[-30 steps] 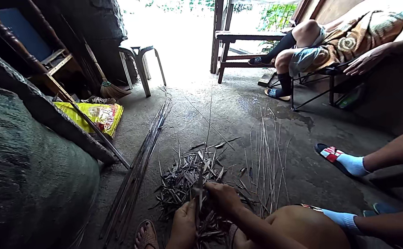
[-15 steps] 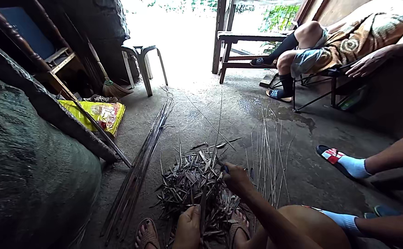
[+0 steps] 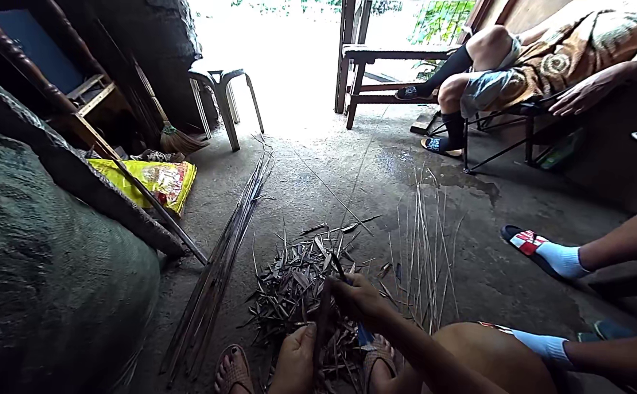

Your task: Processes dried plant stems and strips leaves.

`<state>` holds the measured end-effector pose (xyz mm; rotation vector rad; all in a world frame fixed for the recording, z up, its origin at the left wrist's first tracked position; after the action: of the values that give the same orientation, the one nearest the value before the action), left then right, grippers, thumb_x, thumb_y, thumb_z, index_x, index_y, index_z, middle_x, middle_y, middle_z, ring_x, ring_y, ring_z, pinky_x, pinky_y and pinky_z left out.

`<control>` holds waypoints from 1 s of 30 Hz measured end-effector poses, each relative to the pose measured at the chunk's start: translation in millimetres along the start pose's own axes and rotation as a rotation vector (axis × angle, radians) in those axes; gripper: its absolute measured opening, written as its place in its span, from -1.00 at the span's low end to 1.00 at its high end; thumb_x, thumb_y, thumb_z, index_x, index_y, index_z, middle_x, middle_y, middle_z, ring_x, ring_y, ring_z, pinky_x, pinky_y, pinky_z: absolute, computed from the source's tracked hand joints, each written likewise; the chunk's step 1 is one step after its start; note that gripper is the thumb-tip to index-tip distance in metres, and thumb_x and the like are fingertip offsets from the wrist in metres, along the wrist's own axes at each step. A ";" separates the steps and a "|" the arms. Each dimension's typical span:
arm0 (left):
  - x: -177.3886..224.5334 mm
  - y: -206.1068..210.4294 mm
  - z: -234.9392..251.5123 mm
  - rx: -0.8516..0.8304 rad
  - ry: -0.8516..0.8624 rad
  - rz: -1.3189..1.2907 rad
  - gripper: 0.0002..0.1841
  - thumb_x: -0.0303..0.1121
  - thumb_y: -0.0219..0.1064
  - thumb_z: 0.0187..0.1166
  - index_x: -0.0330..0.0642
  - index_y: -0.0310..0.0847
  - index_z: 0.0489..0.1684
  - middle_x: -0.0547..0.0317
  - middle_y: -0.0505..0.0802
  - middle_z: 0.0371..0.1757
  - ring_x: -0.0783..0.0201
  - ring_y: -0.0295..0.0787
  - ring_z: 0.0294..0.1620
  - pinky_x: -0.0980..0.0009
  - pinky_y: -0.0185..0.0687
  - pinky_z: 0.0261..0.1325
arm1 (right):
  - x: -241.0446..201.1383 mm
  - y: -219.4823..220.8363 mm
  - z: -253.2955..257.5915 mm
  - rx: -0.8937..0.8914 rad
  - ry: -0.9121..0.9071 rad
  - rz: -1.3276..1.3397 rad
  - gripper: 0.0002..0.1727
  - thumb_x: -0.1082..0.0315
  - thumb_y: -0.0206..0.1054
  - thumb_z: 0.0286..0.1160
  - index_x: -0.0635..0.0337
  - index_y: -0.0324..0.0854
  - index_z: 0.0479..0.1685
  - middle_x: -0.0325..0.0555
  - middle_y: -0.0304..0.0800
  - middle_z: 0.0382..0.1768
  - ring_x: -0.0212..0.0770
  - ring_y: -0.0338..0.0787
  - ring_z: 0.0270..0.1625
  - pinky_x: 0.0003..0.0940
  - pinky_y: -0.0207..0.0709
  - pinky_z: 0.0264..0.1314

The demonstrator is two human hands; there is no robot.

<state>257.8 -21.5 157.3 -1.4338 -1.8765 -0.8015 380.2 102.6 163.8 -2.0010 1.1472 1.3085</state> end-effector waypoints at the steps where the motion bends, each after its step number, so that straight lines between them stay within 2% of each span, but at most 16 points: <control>1: 0.9 -1.0 1.3 0.023 -0.004 -0.020 -0.59 -0.24 -0.13 0.94 -0.21 0.51 -0.31 0.30 0.51 -0.68 0.44 0.42 -0.74 0.55 0.44 -0.61 | 1.6 0.9 -1.4 0.012 -0.056 -0.041 -0.65 0.26 0.03 0.87 0.21 0.59 -0.29 -0.39 0.38 -0.74 -0.52 0.30 -0.76 -0.59 0.23 -0.68; 2: 2.5 -2.4 2.6 0.046 -0.009 -0.041 -0.59 -0.23 -0.13 0.95 -0.20 0.50 -0.32 0.31 0.48 -0.68 0.45 0.39 -0.75 0.57 0.41 -0.63 | 4.0 2.0 -2.7 0.020 -0.127 -0.164 -0.66 0.28 0.04 0.84 0.24 0.62 -0.26 -0.36 0.40 -0.70 -0.50 0.34 -0.71 -0.55 0.28 -0.61; 3: 4.1 -4.1 4.2 0.066 -0.013 -0.060 -0.60 -0.23 -0.12 0.94 -0.19 0.49 -0.33 0.32 0.46 -0.69 0.46 0.36 -0.76 0.57 0.38 -0.64 | 5.6 3.9 -5.3 0.014 -0.195 -0.356 -0.68 0.30 0.08 0.79 0.32 0.67 -0.20 -0.23 0.49 -0.60 -0.38 0.44 -0.59 -0.41 0.38 -0.45; 5: 7.1 -6.6 6.7 0.094 -0.017 -0.096 -0.61 -0.22 -0.08 0.94 -0.20 0.49 -0.33 0.32 0.44 -0.69 0.46 0.34 -0.77 0.58 0.35 -0.66 | 8.1 14.3 -12.9 -0.047 -0.273 -0.718 -0.72 0.34 0.16 0.67 0.39 0.70 -0.10 0.11 0.72 -0.41 0.02 0.72 -0.31 0.03 0.57 -0.16; 7: 9.4 -5.1 5.9 0.104 -0.020 -0.130 -0.64 -0.26 -0.05 0.92 -0.19 0.50 -0.32 0.32 0.45 -0.68 0.47 0.32 -0.77 0.61 0.32 -0.68 | 9.9 28.4 -21.1 -0.120 -0.270 -0.910 -0.76 0.36 0.23 0.59 0.37 0.70 -0.04 0.22 0.81 -0.25 0.22 0.83 -0.11 0.24 0.61 -0.01; 8: 9.3 -3.5 4.5 0.102 -0.021 -0.143 -0.67 -0.30 -0.05 0.92 -0.18 0.50 -0.30 0.33 0.46 -0.68 0.49 0.31 -0.78 0.62 0.30 -0.69 | 10.2 33.9 -23.9 -0.132 -0.271 -0.971 -0.77 0.36 0.27 0.58 0.35 0.70 -0.01 0.23 0.84 -0.19 0.24 0.85 -0.05 0.26 0.61 0.03; 12: 3.4 -0.7 3.7 0.091 -0.007 -0.168 -0.67 -0.34 -0.08 0.92 -0.16 0.47 -0.33 0.36 0.40 -0.72 0.50 0.22 -0.81 0.62 0.20 -0.72 | 7.3 35.1 -19.1 -0.046 -0.313 -1.115 -0.79 0.38 0.33 0.48 0.36 0.72 -0.08 0.22 0.85 -0.18 0.23 0.87 -0.10 0.21 0.63 -0.08; 17: 2.7 2.0 -3.3 0.051 -0.022 -0.149 -0.63 -0.25 -0.07 0.93 -0.17 0.48 -0.34 0.36 0.37 -0.73 0.50 0.19 -0.82 0.62 0.17 -0.72 | 2.4 12.2 4.7 0.038 -0.111 -1.195 -0.75 0.35 0.21 0.60 0.30 0.69 0.06 0.20 0.85 -0.03 0.22 0.85 0.09 0.23 0.60 0.09; 22: 3.1 2.4 -5.1 0.055 -0.021 -0.150 -0.64 -0.28 -0.04 0.92 -0.18 0.48 -0.38 0.35 0.37 -0.75 0.50 0.19 -0.83 0.63 0.15 -0.73 | -3.6 7.0 9.3 0.073 -0.030 -1.249 -0.73 0.35 0.15 0.65 0.28 0.68 0.09 0.19 0.84 0.01 0.21 0.84 0.14 0.21 0.59 0.12; 26: 2.6 2.8 -9.5 0.048 -0.009 -0.138 -0.63 -0.30 -0.03 0.91 -0.18 0.50 -0.39 0.36 0.40 -0.75 0.51 0.23 -0.82 0.64 0.21 -0.72 | -12.0 -12.3 16.9 0.185 0.077 -1.229 -0.69 0.31 0.11 0.73 0.25 0.67 0.19 0.22 0.83 0.09 0.24 0.80 0.24 0.25 0.57 0.23; 30: 3.3 0.2 -9.4 0.058 0.002 -0.131 -0.64 -0.31 -0.01 0.91 -0.19 0.49 -0.41 0.32 0.44 -0.76 0.49 0.29 -0.83 0.62 0.26 -0.71 | -18.4 -19.9 17.6 0.217 0.178 -1.238 -0.70 0.33 0.11 0.72 0.24 0.64 0.22 0.20 0.81 0.15 0.20 0.78 0.31 0.21 0.55 0.28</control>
<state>258.4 -26.9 165.7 -1.2841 -1.9920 -0.8030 384.8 133.5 172.1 -2.0389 -0.0406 0.3412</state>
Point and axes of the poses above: each hand's wrist, its own z-axis towards the middle knuckle, its own y-axis out of the palm, x = y × z, the point moved 4 cm from there along z, towards the middle knuckle
